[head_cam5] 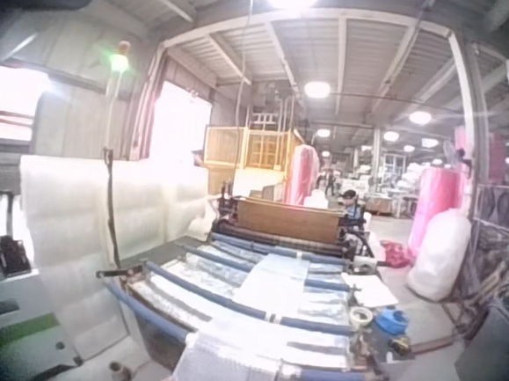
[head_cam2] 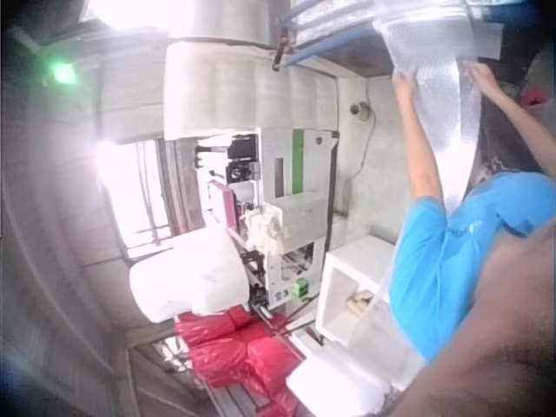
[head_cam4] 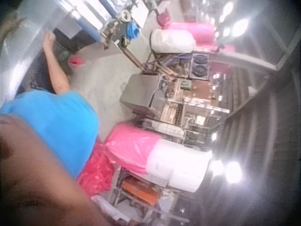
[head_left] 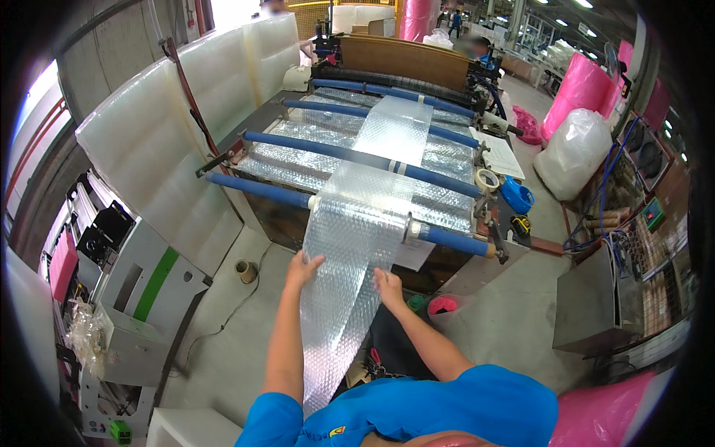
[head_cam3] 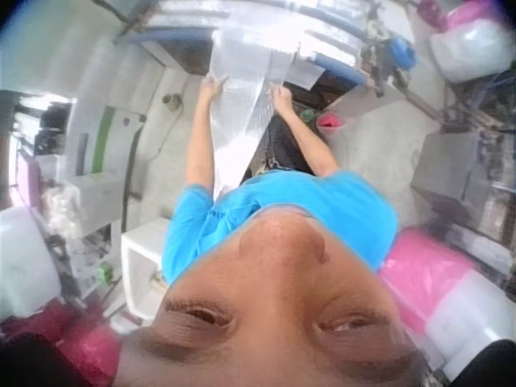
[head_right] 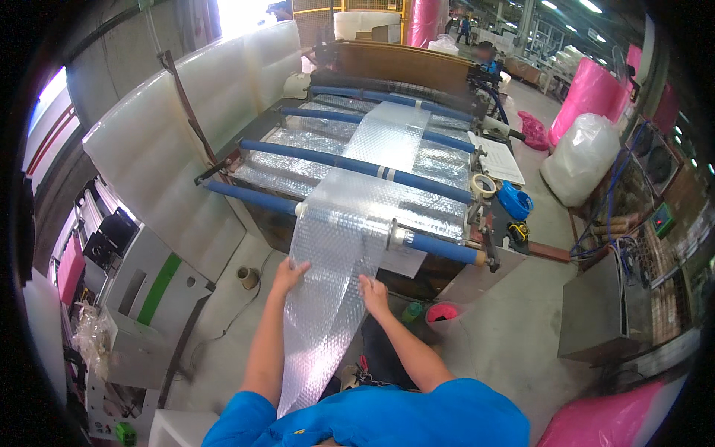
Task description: The person pulls a sheet of bubble wrap from a machine and guides it onto a cardboard tube. They roll the bubble wrap around the tube by hand, then use scissors to cut the sheet and secure the roll with tape.
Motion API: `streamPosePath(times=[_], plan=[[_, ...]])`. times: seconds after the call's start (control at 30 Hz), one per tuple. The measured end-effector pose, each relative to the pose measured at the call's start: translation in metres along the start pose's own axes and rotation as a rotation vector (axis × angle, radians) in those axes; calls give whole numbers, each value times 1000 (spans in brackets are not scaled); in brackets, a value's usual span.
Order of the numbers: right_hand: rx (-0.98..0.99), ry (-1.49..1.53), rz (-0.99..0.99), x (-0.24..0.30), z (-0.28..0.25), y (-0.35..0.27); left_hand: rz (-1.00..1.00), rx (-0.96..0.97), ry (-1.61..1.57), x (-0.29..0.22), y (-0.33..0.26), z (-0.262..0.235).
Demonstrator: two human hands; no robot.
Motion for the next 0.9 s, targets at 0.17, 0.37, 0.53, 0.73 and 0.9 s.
streamPosePath(times=[0.17,0.37,0.53,0.73,0.9], plan=[[-115,112,-82,42,-16,40,-4,-153,86,-45,26,-3],[-171,146,-37,50,-10,43,-90,-163,99,-60,23,-14],[-167,146,60,24,10,1,-137,-69,-2,-1,9,1],[63,20,147,-11,22,-46,-108,-116,-75,-9,-52,-8],[235,160,135,30,22,-70,50,-172,-31,-24,-65,-39]])
Point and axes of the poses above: each hand's wrist, its own y-axis towards the middle knuckle, its own z-axis out of the palm, x = y × z, the point moved 3 cm from there along y, towards the middle knuckle, and after that the axes turned 8 degrees about x, right-handed, at the moved point
